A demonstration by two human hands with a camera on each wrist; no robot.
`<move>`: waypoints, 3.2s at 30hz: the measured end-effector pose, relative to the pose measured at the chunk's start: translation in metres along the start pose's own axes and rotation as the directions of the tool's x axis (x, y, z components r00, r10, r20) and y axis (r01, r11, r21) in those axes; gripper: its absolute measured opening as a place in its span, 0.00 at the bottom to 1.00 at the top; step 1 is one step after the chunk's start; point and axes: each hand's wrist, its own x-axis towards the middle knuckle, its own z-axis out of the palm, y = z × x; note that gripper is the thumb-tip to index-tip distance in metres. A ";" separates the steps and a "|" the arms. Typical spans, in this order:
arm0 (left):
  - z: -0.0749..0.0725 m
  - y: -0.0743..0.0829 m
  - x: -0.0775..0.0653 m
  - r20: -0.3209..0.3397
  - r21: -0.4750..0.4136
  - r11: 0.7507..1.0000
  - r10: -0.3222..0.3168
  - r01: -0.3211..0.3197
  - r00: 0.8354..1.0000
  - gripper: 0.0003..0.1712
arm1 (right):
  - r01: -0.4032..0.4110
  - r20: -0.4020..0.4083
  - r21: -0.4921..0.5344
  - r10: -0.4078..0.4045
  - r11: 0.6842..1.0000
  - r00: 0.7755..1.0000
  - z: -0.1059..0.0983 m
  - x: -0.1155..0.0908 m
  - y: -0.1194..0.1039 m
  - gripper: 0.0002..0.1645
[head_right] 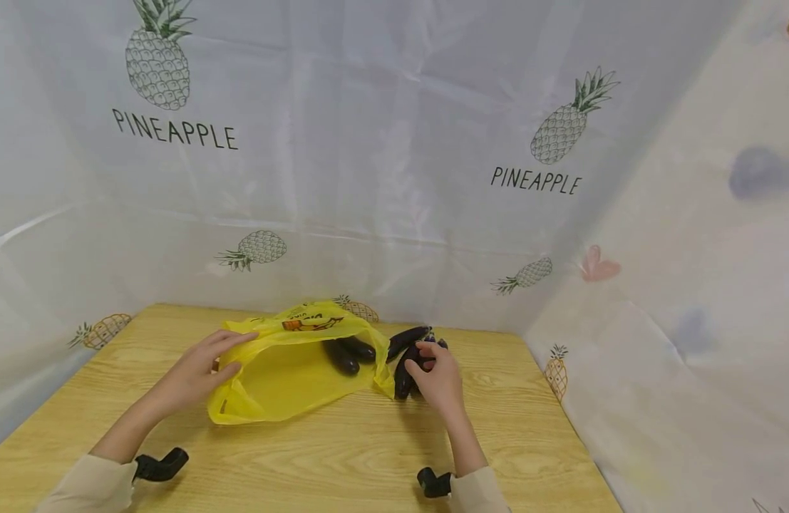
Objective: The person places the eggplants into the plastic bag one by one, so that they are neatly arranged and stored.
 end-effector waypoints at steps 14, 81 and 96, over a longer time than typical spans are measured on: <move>0.003 -0.003 0.001 0.008 0.013 1.000 0.001 -0.001 1.000 0.35 | -0.057 -0.029 -0.059 0.055 0.997 0.998 -0.026 0.002 0.038 0.34; 0.001 -0.003 0.004 0.052 -0.041 0.998 -0.046 0.048 0.998 0.34 | -0.266 0.144 0.016 0.261 0.964 0.954 -0.032 0.007 0.070 0.40; 0.002 -0.003 0.003 0.047 -0.030 0.998 -0.048 0.049 0.998 0.35 | -0.243 0.141 0.086 0.229 0.966 0.963 -0.032 0.009 0.068 0.40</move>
